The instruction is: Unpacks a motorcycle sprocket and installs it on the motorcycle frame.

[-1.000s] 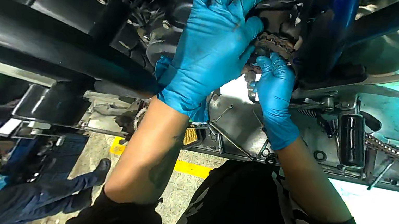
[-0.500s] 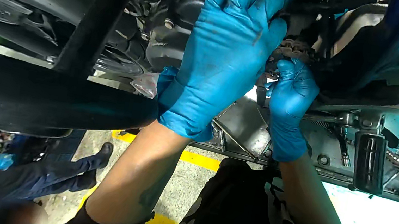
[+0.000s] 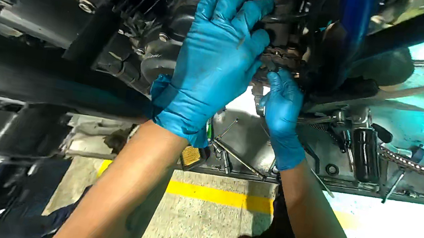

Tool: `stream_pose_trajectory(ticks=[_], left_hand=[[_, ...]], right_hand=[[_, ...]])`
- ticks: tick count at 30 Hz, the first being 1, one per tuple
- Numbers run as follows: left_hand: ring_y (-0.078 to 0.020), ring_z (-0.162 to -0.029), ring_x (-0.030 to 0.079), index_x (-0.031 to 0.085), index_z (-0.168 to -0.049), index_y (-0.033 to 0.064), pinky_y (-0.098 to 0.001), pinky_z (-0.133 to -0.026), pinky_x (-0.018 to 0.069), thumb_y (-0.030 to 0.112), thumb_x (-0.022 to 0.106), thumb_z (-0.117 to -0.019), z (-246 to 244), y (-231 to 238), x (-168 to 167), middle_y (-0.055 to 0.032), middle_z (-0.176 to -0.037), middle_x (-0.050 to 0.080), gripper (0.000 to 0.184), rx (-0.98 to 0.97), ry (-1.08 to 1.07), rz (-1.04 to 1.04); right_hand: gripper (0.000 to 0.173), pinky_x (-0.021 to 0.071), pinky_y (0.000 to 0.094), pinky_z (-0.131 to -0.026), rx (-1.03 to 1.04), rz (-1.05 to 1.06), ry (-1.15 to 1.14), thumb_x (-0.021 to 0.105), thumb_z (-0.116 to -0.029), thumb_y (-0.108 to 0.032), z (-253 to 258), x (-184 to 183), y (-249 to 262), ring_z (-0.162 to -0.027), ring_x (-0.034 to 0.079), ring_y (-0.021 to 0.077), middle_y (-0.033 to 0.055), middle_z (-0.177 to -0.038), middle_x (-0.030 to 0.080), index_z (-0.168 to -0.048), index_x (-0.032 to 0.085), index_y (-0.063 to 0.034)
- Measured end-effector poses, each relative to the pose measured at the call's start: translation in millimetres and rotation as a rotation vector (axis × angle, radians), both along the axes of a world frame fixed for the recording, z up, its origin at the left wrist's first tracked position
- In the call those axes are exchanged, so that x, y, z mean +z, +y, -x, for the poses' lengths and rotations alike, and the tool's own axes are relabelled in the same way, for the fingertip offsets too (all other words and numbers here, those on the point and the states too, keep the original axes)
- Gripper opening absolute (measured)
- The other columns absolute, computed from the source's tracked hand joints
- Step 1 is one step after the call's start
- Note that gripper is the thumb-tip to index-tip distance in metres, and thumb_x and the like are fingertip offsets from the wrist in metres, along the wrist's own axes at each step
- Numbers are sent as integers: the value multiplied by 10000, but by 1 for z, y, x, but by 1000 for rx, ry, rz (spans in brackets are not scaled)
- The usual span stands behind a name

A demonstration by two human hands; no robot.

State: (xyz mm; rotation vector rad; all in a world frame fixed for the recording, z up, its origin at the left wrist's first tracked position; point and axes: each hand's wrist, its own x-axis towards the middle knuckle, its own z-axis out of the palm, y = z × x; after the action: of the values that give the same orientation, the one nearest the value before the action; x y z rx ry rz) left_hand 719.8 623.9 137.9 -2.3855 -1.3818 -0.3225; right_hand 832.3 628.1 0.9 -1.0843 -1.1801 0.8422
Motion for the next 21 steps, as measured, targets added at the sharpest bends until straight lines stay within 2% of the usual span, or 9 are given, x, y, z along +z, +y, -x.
stream_pose_trajectory(ticks=[2,5,9,11,14,16,19,21], left_hand=[[-430,-1515,281,729,-1156,145,-637,-1233,113,202,611,-954,0,0,0,-124,-1533,509,240,15,21,5],[-430,-1502,307,712,-1164,150,-718,-1189,94,188,617,-926,2,1,0,-131,-1539,498,259,25,49,-8],[-462,-1438,374,703,-1143,116,-691,-1144,228,184,667,-881,7,7,2,-181,-1466,539,272,-12,84,-19],[-483,-1375,429,710,-1113,106,-700,-1084,288,194,683,-856,10,9,2,-210,-1409,566,274,-63,84,-22],[-478,-1327,472,711,-1105,114,-705,-1055,307,238,676,-876,13,11,2,-207,-1379,583,263,-93,78,-29],[-457,-1283,516,710,-1108,111,-690,-1032,341,245,663,-881,11,7,3,-202,-1349,602,267,-56,86,-29],[-429,-1249,540,709,-1175,38,-610,-1052,373,106,700,-954,-14,-17,7,-225,-1338,597,231,115,70,85],[-429,-1240,542,709,-1153,53,-622,-1037,370,139,700,-942,-7,-12,7,-217,-1324,602,228,81,86,59]], right_hand=[[262,497,263,-494,7,-2,86,562,-1054,-191,1,2,2,-498,509,58,23,-737,629,-1136,691,21],[218,531,290,-546,-53,-111,64,590,-1036,-167,2,1,6,-564,566,72,44,-818,677,-1078,712,9],[230,538,342,-598,-96,-107,-57,568,-1049,-185,1,5,8,-614,602,122,73,-857,687,-1078,723,-17],[244,532,340,-589,-67,-81,-87,542,-1066,-193,-1,6,8,-608,601,123,70,-887,702,-1096,718,-27],[249,502,337,-563,-37,-73,-102,523,-1077,-219,-2,5,11,-586,576,110,32,-818,671,-958,676,-63],[249,516,370,-639,-15,-48,-115,531,-1073,-221,-4,7,11,-673,618,135,47,-856,692,-986,697,-57],[235,483,334,-584,-19,-32,-132,537,-1072,-228,-5,9,9,-606,563,116,34,-821,662,-1020,693,-60],[244,490,349,-594,-16,-28,-140,540,-1071,-231,-5,11,8,-621,570,131,45,-826,657,-1049,707,-54]])
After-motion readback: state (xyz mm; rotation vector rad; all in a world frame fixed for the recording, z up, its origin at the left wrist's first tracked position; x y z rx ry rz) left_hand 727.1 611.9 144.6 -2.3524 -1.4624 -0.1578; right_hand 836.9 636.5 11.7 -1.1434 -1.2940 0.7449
